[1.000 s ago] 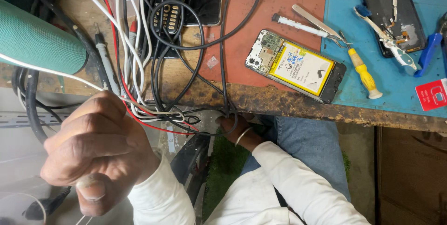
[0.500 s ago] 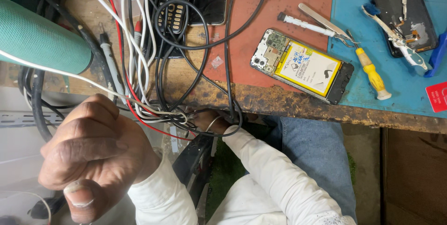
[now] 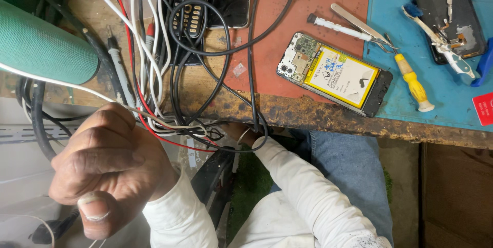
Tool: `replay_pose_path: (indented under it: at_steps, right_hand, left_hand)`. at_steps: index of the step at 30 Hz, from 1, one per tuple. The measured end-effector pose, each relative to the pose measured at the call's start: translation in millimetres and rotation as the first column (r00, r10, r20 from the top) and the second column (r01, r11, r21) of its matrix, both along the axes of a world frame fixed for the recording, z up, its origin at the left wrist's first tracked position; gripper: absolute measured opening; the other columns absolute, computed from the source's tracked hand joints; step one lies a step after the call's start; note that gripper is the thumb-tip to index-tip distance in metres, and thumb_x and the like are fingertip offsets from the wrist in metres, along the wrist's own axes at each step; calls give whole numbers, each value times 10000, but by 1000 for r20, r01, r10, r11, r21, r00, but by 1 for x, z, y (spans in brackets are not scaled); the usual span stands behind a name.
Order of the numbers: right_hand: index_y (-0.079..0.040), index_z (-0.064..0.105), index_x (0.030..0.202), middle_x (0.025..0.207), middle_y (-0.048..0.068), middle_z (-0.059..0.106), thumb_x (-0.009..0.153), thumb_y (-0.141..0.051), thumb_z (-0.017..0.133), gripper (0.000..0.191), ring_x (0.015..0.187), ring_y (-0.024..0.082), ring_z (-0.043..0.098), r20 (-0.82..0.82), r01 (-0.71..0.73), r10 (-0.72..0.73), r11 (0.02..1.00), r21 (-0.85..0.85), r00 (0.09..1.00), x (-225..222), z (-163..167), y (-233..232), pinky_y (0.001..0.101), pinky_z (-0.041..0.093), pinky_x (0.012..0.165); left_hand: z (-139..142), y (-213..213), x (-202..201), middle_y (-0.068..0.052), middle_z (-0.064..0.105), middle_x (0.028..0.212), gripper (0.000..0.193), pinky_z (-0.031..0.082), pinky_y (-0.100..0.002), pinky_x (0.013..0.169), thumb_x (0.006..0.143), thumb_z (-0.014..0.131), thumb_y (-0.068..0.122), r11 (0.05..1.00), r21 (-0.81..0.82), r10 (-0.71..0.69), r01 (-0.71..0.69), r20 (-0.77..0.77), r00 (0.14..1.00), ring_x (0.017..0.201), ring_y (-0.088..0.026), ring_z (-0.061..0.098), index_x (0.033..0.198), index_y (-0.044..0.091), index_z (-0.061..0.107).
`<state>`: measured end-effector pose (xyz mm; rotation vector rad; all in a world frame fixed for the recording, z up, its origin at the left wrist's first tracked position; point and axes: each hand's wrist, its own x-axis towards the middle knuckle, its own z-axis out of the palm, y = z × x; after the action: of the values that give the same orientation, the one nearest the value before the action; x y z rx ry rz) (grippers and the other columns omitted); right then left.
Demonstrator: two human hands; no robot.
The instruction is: The person applies adhesive to the internal frame of a disassembled smartphone, then places a battery into the chassis. They connect a charging cable to test the device, then use tweezers to adjust the screen assembly along the phone's edge.
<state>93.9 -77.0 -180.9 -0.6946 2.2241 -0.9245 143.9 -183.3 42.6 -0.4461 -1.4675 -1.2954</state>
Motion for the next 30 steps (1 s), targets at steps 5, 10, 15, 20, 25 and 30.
replay_pose_path:
  at_steps: [5,10,15,20,25,30]
  right_hand:
    - [-57,703,1119,911,188,734,1074,-302,460,348,794,290,704,-120,457,-449,888,50,885,-17,-14,49,420,553,720]
    - [-50,745,1068,894,163,757,1056,-282,509,331,760,234,715,-123,642,-637,766,10,761,-25,-13,79,378,555,680]
    - [-44,787,1018,878,137,779,1038,-262,558,316,726,179,725,-27,701,-721,681,-211,693,-1,17,97,336,557,640]
    - [-13,794,908,734,132,799,899,-232,752,223,633,184,731,204,760,-732,630,-158,650,93,65,156,328,552,574]
    - [-31,343,1400,1288,282,685,1031,-2,628,467,1038,282,797,321,562,-534,384,-732,782,155,78,201,398,630,913]
    - [-40,165,1595,1227,327,597,893,78,579,823,877,296,737,446,766,-745,132,-630,496,174,105,214,453,636,783]
  left_hand:
    - [0,3,-8,-37,278,451,559,193,-346,421,907,504,425,998,-66,11,-11,-4,1000,420,-171,243,573,-13,411]
    - [8,24,-16,-41,324,461,534,187,-328,425,900,573,384,995,-93,33,-29,44,998,420,-161,279,580,-26,450]
    - [12,45,-13,-28,432,552,444,253,-299,501,971,688,326,960,-280,79,25,352,933,469,-147,406,690,-1,580]
    - [-5,72,-32,-50,589,696,260,419,-372,612,872,830,333,755,-640,291,139,517,805,633,-246,559,809,111,709]
    - [-19,120,-55,-155,559,1266,709,416,-452,870,863,747,608,605,-788,425,111,438,792,1056,-345,529,1341,92,664]
    - [-27,128,-62,-166,534,1397,789,393,-488,902,878,669,711,525,-844,552,114,439,709,1112,-360,502,1371,96,634]
